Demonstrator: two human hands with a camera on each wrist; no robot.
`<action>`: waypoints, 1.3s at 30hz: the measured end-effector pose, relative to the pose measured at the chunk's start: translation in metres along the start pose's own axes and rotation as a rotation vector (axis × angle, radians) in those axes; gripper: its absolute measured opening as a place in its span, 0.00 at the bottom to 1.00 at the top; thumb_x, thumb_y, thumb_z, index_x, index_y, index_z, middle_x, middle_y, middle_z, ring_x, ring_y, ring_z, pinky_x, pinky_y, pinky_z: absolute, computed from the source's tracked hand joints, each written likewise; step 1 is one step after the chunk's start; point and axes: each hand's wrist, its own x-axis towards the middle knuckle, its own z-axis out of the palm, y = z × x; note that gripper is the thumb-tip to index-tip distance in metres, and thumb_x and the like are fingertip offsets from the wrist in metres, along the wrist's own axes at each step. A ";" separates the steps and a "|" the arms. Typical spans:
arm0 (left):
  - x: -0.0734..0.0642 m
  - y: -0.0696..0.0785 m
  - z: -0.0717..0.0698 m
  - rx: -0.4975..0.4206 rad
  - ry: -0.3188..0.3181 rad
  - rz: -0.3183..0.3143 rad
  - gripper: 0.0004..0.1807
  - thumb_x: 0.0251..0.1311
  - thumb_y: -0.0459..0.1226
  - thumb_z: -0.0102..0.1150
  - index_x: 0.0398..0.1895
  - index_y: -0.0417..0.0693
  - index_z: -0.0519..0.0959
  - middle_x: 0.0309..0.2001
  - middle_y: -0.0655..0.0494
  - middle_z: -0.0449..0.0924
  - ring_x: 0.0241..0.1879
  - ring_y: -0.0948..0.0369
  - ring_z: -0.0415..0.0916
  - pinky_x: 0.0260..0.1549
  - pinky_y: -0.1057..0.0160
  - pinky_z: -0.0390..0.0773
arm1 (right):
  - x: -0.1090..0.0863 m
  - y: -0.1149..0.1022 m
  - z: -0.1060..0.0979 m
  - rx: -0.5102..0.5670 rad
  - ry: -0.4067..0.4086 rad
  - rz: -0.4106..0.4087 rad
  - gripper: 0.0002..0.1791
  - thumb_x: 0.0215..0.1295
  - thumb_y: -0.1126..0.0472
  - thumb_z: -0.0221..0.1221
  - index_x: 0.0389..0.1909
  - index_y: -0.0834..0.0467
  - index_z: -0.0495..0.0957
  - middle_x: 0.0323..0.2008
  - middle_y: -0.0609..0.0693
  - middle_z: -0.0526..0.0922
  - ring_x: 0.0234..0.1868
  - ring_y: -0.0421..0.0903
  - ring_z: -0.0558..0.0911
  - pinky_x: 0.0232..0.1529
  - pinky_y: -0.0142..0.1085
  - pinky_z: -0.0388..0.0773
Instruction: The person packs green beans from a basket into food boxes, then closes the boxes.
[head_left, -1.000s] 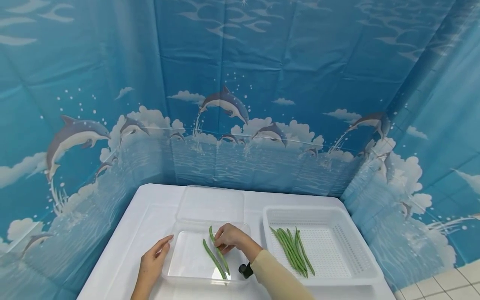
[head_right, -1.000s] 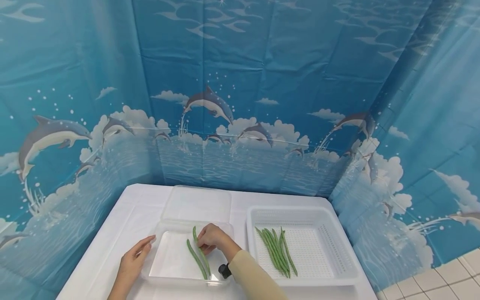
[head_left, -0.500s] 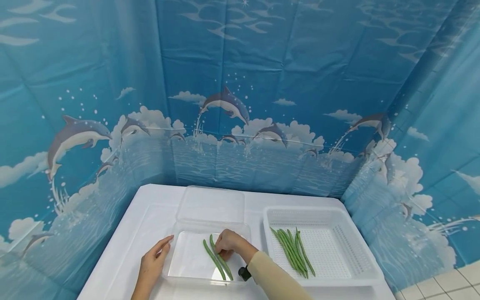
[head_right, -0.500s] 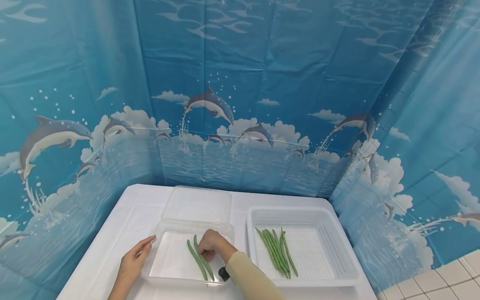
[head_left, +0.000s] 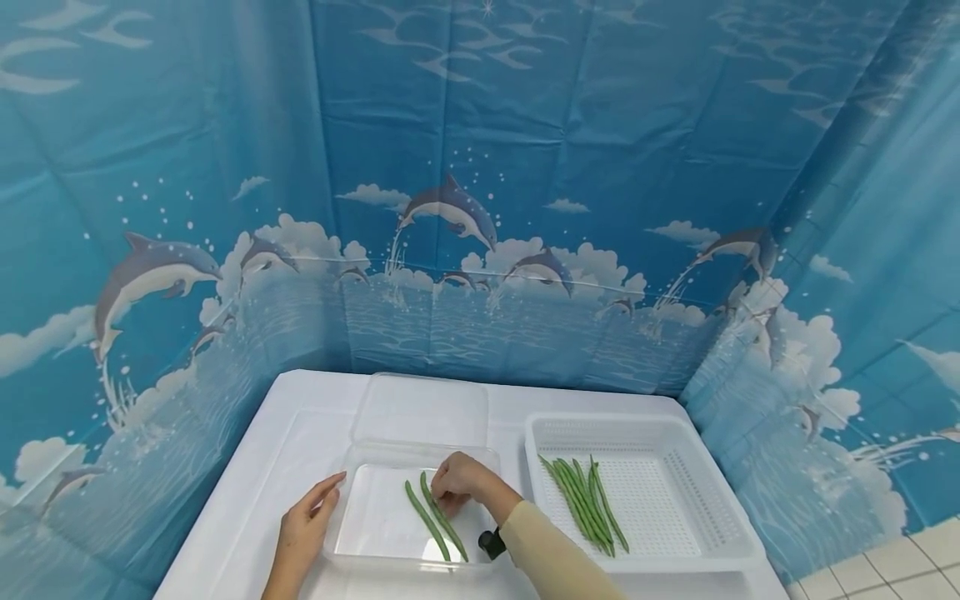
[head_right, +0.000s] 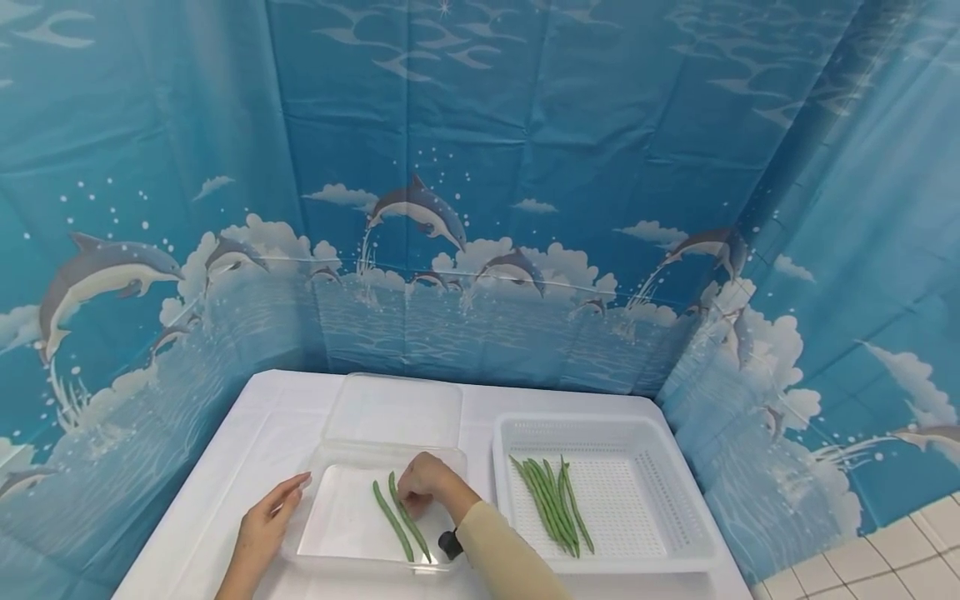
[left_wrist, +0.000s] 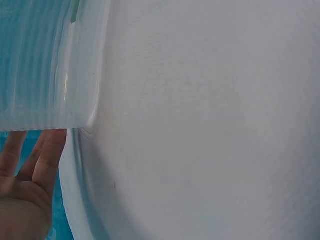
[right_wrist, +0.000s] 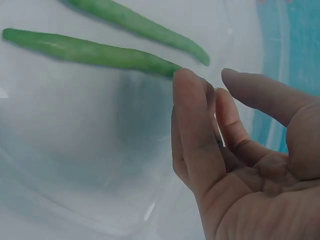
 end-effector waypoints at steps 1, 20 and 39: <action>-0.001 0.000 0.000 0.002 0.001 0.000 0.21 0.81 0.48 0.54 0.69 0.51 0.80 0.73 0.46 0.77 0.75 0.40 0.70 0.69 0.37 0.76 | -0.001 0.000 -0.003 0.025 -0.005 -0.006 0.03 0.63 0.73 0.67 0.32 0.64 0.85 0.26 0.57 0.88 0.24 0.48 0.88 0.33 0.42 0.93; -0.004 -0.003 0.000 -0.002 0.002 0.007 0.21 0.81 0.46 0.54 0.69 0.49 0.80 0.72 0.45 0.77 0.75 0.39 0.71 0.69 0.36 0.76 | -0.043 0.004 -0.082 0.284 0.045 -0.120 0.13 0.74 0.61 0.63 0.49 0.67 0.82 0.40 0.59 0.88 0.37 0.45 0.90 0.45 0.41 0.94; -0.001 0.001 -0.002 0.003 0.008 0.030 0.21 0.81 0.47 0.54 0.68 0.50 0.81 0.72 0.46 0.77 0.75 0.40 0.71 0.68 0.39 0.78 | -0.085 0.074 -0.164 0.286 0.258 -0.023 0.18 0.79 0.60 0.59 0.57 0.72 0.79 0.44 0.63 0.88 0.38 0.45 0.89 0.46 0.40 0.93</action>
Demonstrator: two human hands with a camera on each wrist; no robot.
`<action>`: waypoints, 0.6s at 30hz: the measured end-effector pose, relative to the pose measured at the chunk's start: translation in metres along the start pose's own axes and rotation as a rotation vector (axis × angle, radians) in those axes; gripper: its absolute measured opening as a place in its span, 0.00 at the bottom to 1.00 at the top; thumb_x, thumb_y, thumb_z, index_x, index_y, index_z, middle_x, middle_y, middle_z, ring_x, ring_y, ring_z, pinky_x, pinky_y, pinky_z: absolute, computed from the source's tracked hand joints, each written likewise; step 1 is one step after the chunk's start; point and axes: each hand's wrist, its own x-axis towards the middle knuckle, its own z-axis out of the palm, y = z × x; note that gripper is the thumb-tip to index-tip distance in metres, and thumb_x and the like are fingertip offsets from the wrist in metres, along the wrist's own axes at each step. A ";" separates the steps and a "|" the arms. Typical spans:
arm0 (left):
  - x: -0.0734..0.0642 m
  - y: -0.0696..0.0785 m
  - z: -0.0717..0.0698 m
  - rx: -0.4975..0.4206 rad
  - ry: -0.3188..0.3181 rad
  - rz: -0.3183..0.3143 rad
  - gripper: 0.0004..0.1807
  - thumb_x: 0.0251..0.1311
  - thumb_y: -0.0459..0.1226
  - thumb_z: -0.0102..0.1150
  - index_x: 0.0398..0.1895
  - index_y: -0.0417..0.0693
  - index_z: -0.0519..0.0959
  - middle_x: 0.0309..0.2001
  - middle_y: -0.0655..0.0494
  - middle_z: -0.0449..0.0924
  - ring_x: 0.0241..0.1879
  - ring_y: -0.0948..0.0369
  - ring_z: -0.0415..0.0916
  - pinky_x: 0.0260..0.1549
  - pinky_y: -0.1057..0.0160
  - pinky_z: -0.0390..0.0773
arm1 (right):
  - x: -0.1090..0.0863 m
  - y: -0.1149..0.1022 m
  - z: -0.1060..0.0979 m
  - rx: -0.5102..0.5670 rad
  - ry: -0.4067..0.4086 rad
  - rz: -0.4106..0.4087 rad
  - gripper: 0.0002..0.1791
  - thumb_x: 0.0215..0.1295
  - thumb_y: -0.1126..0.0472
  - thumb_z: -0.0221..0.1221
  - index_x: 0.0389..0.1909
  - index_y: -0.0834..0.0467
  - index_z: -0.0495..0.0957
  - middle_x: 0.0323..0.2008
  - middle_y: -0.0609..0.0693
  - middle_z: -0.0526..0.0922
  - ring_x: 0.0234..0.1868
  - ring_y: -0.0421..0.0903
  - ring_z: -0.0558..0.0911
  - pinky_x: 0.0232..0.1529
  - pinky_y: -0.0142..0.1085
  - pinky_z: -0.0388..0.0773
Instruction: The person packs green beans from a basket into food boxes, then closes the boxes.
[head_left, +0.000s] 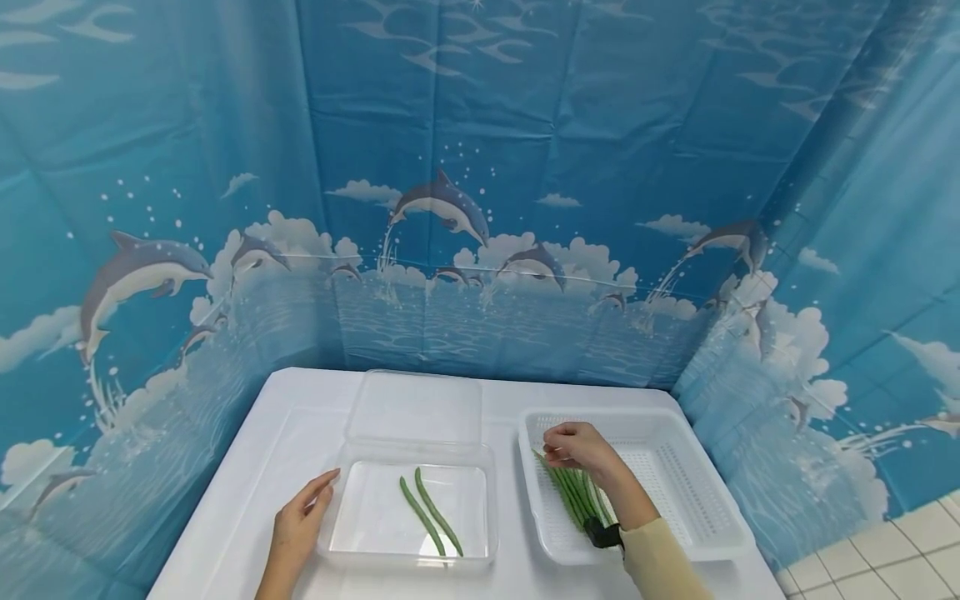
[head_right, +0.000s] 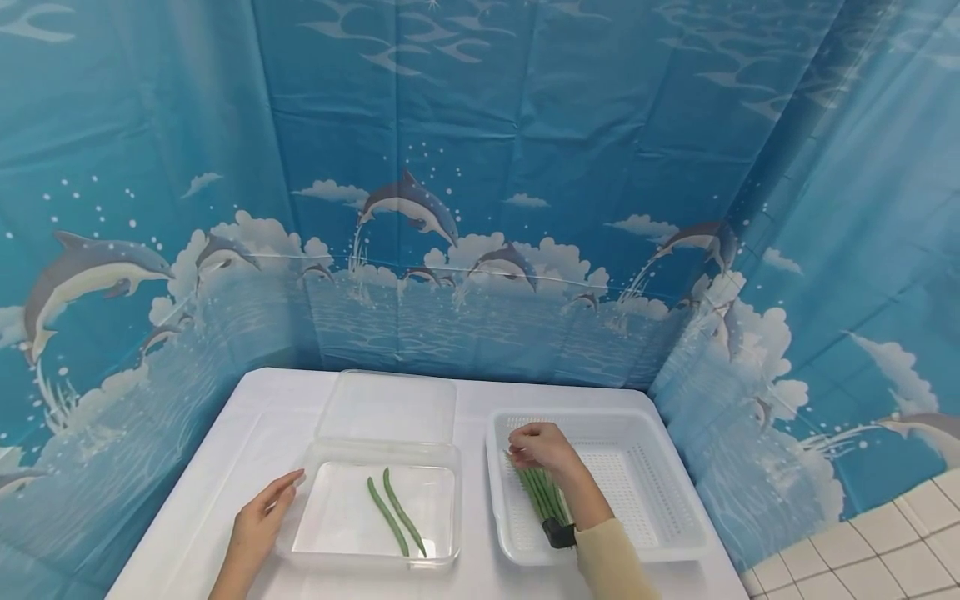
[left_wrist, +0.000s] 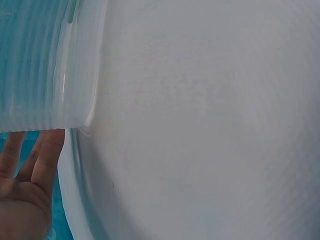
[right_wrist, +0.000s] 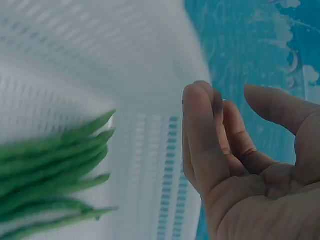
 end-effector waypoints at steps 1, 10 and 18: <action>0.000 0.000 0.000 -0.004 -0.005 0.000 0.21 0.81 0.47 0.54 0.69 0.50 0.80 0.73 0.45 0.77 0.75 0.40 0.71 0.68 0.39 0.77 | 0.000 0.004 -0.004 -0.007 0.012 0.007 0.17 0.78 0.60 0.59 0.56 0.72 0.79 0.43 0.63 0.88 0.38 0.45 0.89 0.45 0.40 0.93; -0.001 0.001 -0.002 -0.021 -0.013 -0.016 0.21 0.81 0.47 0.54 0.69 0.49 0.80 0.74 0.44 0.76 0.76 0.40 0.69 0.70 0.38 0.75 | 0.000 0.036 -0.033 -0.071 0.112 0.066 0.17 0.77 0.62 0.59 0.53 0.74 0.79 0.36 0.60 0.88 0.31 0.44 0.88 0.39 0.40 0.92; -0.001 0.003 -0.001 -0.024 -0.018 -0.021 0.21 0.81 0.45 0.54 0.69 0.48 0.80 0.73 0.44 0.76 0.76 0.40 0.69 0.70 0.37 0.75 | 0.007 0.058 -0.059 -0.103 0.169 0.131 0.21 0.73 0.66 0.58 0.58 0.78 0.75 0.35 0.62 0.87 0.28 0.43 0.88 0.38 0.41 0.92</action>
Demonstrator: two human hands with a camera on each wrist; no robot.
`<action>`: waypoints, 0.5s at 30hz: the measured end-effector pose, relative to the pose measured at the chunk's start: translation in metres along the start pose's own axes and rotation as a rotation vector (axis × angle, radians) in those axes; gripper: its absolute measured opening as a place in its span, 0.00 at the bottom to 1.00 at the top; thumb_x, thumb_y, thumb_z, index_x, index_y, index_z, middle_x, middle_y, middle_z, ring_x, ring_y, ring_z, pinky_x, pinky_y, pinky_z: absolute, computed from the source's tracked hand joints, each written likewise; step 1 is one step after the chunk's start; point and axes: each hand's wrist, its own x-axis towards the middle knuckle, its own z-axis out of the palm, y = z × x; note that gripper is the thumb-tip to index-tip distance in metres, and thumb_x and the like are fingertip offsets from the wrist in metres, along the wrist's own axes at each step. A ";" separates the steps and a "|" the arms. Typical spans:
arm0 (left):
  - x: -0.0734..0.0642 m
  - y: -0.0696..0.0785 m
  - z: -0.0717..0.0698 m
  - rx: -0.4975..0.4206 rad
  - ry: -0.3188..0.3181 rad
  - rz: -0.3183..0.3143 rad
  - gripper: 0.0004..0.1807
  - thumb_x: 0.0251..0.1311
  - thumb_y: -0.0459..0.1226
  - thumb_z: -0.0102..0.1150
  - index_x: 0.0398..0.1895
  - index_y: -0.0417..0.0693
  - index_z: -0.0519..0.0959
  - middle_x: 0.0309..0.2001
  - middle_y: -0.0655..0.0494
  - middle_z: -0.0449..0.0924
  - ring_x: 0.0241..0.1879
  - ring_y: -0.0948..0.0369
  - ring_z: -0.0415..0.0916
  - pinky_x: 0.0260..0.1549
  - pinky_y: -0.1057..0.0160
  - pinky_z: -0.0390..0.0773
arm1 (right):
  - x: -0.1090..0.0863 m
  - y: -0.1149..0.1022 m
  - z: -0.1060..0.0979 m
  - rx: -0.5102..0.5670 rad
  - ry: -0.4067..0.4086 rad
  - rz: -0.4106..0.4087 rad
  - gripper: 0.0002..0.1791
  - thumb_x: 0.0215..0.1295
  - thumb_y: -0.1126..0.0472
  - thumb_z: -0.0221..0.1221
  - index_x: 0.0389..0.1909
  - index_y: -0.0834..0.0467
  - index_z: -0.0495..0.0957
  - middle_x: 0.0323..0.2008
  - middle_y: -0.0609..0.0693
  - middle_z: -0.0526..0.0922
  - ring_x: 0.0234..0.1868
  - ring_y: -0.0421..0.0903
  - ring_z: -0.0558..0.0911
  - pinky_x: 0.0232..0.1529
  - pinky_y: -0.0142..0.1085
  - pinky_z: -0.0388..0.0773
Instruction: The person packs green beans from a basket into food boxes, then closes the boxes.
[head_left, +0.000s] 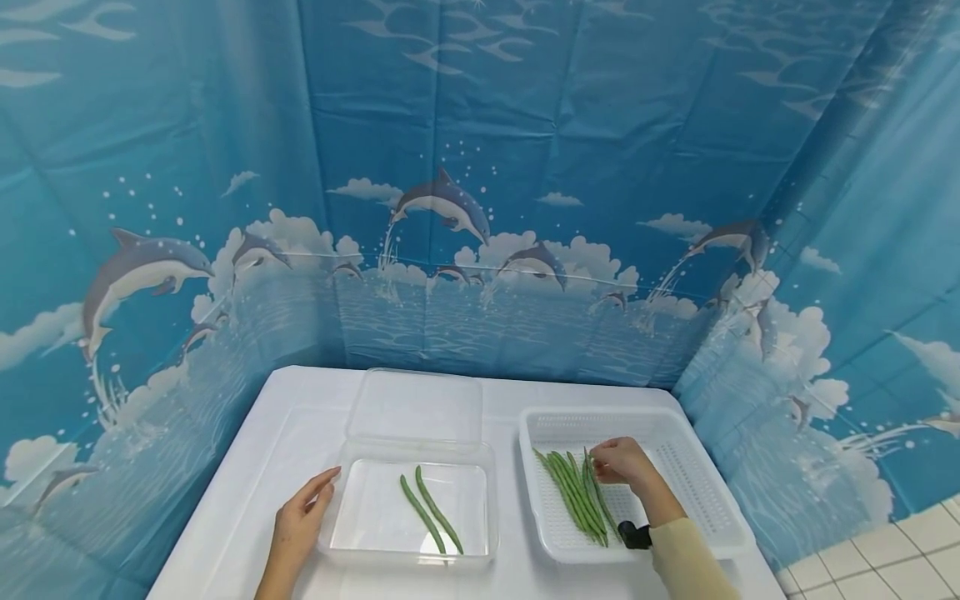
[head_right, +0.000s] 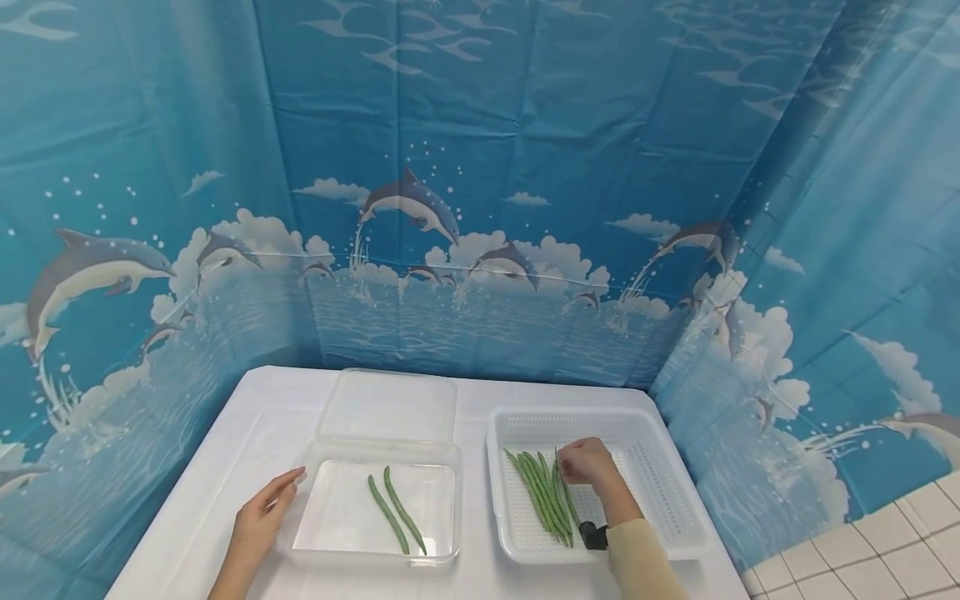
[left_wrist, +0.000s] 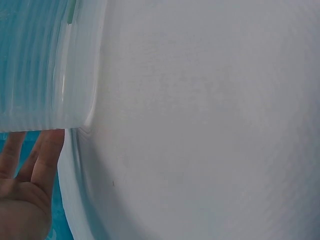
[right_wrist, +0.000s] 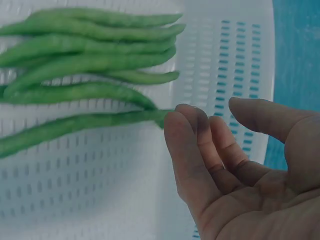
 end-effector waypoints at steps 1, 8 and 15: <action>0.000 0.000 0.000 -0.001 0.000 -0.003 0.21 0.81 0.45 0.54 0.69 0.48 0.80 0.73 0.44 0.76 0.76 0.40 0.69 0.70 0.37 0.75 | 0.003 0.002 -0.002 -0.004 -0.006 0.005 0.21 0.73 0.65 0.58 0.58 0.79 0.74 0.35 0.61 0.87 0.29 0.43 0.88 0.38 0.41 0.92; 0.000 -0.001 0.000 -0.011 0.003 -0.010 0.20 0.81 0.43 0.55 0.69 0.49 0.80 0.73 0.44 0.77 0.76 0.40 0.69 0.70 0.37 0.75 | 0.019 0.021 -0.006 -0.023 -0.015 0.068 0.22 0.71 0.67 0.61 0.57 0.81 0.73 0.33 0.60 0.85 0.29 0.45 0.87 0.35 0.39 0.92; 0.000 0.000 -0.001 -0.011 0.011 0.004 0.19 0.81 0.42 0.55 0.68 0.49 0.81 0.71 0.44 0.78 0.76 0.39 0.69 0.70 0.37 0.76 | 0.034 0.038 0.002 -0.143 0.041 0.149 0.14 0.68 0.67 0.63 0.44 0.77 0.80 0.31 0.62 0.87 0.28 0.48 0.88 0.33 0.40 0.91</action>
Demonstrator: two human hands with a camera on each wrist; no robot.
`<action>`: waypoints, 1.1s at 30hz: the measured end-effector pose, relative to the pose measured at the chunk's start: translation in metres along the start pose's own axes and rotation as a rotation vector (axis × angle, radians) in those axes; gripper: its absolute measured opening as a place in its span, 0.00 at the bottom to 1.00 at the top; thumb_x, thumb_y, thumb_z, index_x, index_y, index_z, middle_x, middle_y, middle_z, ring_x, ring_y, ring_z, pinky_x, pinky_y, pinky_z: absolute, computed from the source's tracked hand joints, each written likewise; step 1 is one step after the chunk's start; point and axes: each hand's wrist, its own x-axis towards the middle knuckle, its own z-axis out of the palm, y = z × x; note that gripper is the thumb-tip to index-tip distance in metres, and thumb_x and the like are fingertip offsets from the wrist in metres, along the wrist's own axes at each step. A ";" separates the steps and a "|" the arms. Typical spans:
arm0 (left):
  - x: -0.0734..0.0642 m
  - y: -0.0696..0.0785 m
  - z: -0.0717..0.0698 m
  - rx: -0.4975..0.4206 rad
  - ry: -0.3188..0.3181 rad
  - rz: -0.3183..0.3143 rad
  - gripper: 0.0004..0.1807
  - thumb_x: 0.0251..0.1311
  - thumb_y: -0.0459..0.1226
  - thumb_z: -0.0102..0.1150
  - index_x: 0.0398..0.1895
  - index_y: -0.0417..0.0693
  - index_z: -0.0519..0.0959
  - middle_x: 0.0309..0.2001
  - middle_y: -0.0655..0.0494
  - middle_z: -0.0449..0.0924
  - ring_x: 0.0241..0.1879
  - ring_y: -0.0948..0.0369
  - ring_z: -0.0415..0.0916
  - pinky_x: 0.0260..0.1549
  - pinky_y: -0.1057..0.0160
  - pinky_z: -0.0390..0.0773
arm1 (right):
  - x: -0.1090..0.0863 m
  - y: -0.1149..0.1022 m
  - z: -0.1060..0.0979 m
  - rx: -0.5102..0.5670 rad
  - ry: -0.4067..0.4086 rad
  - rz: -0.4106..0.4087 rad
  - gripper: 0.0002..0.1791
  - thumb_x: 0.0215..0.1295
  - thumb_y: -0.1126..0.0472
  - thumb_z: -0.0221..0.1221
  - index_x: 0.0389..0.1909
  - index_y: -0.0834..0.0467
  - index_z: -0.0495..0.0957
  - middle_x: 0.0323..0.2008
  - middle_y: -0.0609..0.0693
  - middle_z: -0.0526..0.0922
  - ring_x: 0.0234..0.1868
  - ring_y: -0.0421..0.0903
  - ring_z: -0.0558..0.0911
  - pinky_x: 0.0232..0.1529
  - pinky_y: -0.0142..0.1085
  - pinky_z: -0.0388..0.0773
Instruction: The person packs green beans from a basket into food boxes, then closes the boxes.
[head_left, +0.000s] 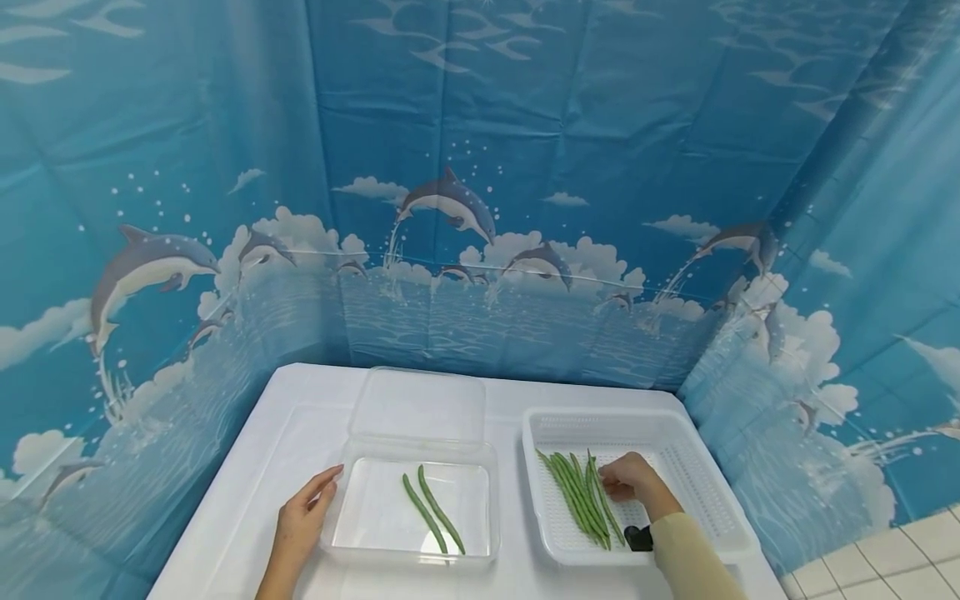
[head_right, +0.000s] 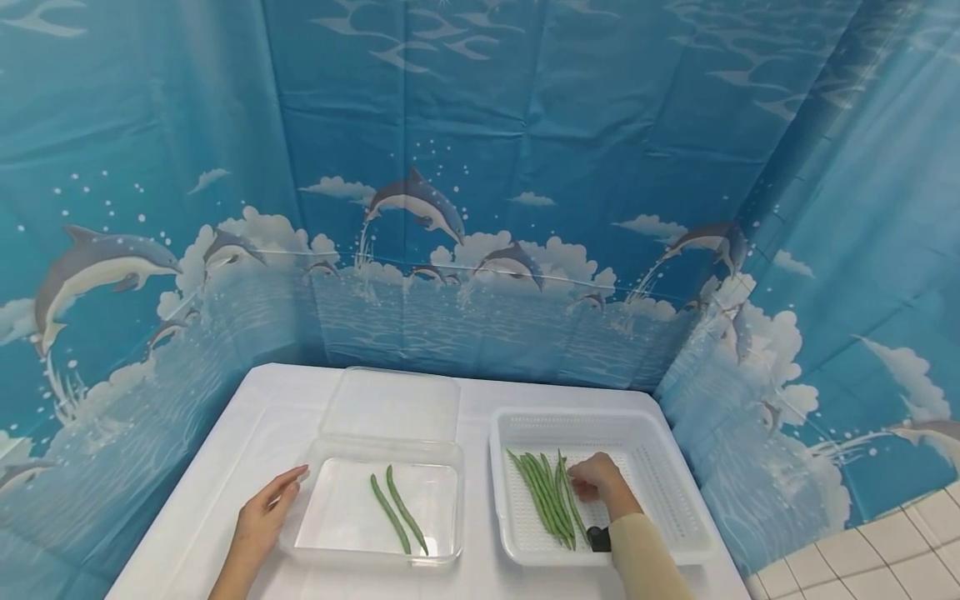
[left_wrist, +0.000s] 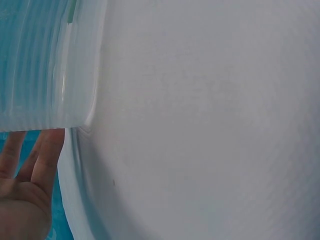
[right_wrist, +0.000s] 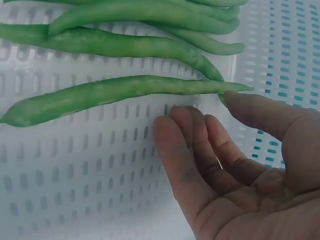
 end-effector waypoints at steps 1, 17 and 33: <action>0.000 0.000 0.000 -0.001 -0.001 0.003 0.19 0.81 0.43 0.55 0.68 0.49 0.81 0.71 0.44 0.78 0.76 0.39 0.69 0.69 0.37 0.76 | 0.001 0.000 0.001 -0.009 0.000 -0.002 0.13 0.68 0.67 0.63 0.43 0.77 0.81 0.30 0.63 0.87 0.28 0.48 0.88 0.33 0.40 0.91; 0.000 0.001 0.000 0.037 0.005 0.017 0.20 0.82 0.44 0.53 0.69 0.49 0.80 0.72 0.44 0.78 0.76 0.40 0.70 0.69 0.37 0.77 | -0.007 -0.005 0.023 -0.079 0.010 -0.163 0.24 0.63 0.72 0.53 0.12 0.48 0.60 0.11 0.44 0.63 0.16 0.39 0.63 0.18 0.32 0.70; 0.000 0.000 0.001 0.036 0.009 0.029 0.20 0.81 0.47 0.54 0.68 0.52 0.81 0.72 0.47 0.78 0.75 0.41 0.71 0.68 0.39 0.79 | -0.028 -0.035 0.011 0.017 -0.072 -0.203 0.22 0.72 0.68 0.63 0.60 0.78 0.77 0.43 0.67 0.88 0.32 0.47 0.90 0.40 0.46 0.93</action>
